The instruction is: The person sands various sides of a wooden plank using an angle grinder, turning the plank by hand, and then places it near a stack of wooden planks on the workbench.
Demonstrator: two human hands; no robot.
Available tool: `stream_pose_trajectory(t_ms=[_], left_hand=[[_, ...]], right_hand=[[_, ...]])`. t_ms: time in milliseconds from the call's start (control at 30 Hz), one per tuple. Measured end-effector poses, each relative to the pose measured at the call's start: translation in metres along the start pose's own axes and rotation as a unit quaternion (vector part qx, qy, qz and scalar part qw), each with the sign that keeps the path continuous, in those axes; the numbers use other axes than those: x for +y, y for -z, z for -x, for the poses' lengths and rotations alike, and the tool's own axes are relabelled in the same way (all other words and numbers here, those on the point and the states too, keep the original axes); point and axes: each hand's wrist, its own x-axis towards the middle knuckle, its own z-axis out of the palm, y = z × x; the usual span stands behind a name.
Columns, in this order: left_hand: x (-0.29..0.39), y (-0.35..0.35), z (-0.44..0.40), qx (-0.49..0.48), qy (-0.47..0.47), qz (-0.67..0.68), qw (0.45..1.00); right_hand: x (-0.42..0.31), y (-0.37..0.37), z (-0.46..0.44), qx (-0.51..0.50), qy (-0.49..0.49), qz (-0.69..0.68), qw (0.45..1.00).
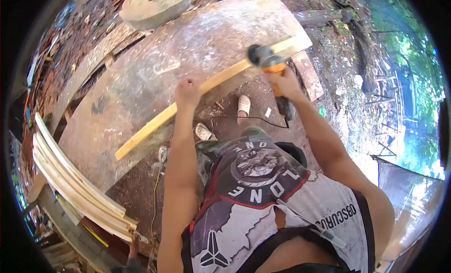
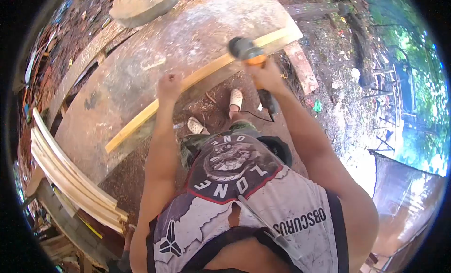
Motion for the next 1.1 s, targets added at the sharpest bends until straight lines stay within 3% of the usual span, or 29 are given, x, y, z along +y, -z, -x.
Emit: stream_pose_trajectory(t_ms=[33,100,133,167,233,300,467,533,700,867,967,1100], left_hand=[[0.002,-0.004,-0.007,-0.002,-0.007,0.001,1.0],[0.008,-0.017,-0.023,-0.015,0.11,-0.101,0.989],[-0.014,-0.037,-0.035,-0.02,0.102,-0.103,0.989],[-0.054,-0.068,-0.047,-0.023,0.02,-0.149,0.988],[-0.038,-0.087,-0.06,-0.028,-0.076,-0.199,0.977],[0.029,-0.073,-0.032,0.033,0.179,-0.256,0.949],[0.021,-0.083,-0.028,0.071,0.176,-0.298,0.935],[0.018,-0.087,-0.028,0.069,0.188,-0.311,0.929],[0.041,-0.083,-0.026,0.091,0.222,-0.303,0.922],[0.025,-0.085,-0.027,0.094,0.206,-0.313,0.922],[0.015,-0.088,-0.028,0.101,0.203,-0.324,0.919],[0.019,-0.086,-0.026,0.093,0.198,-0.303,0.928]], right_hand=[[-0.001,-0.009,-0.001,0.007,0.077,0.071,0.994],[-0.03,-0.013,0.006,-0.117,-0.024,0.119,0.986],[-0.023,-0.019,0.0,-0.112,-0.002,0.138,0.984],[-0.01,-0.023,-0.007,-0.107,0.018,0.156,0.982],[0.003,-0.02,-0.023,-0.111,0.053,0.168,0.978],[0.002,-0.012,-0.028,-0.113,0.084,0.205,0.969],[0.047,0.029,-0.085,-0.084,0.064,0.216,0.971],[0.048,0.069,-0.103,-0.088,0.052,0.102,0.989],[0.072,0.163,-0.151,-0.063,0.016,0.067,0.996],[0.092,0.222,-0.204,-0.006,-0.048,0.106,0.993],[0.093,0.228,-0.209,0.062,0.006,0.079,0.995],[0.07,0.193,-0.182,-0.023,-0.076,0.122,0.989]])
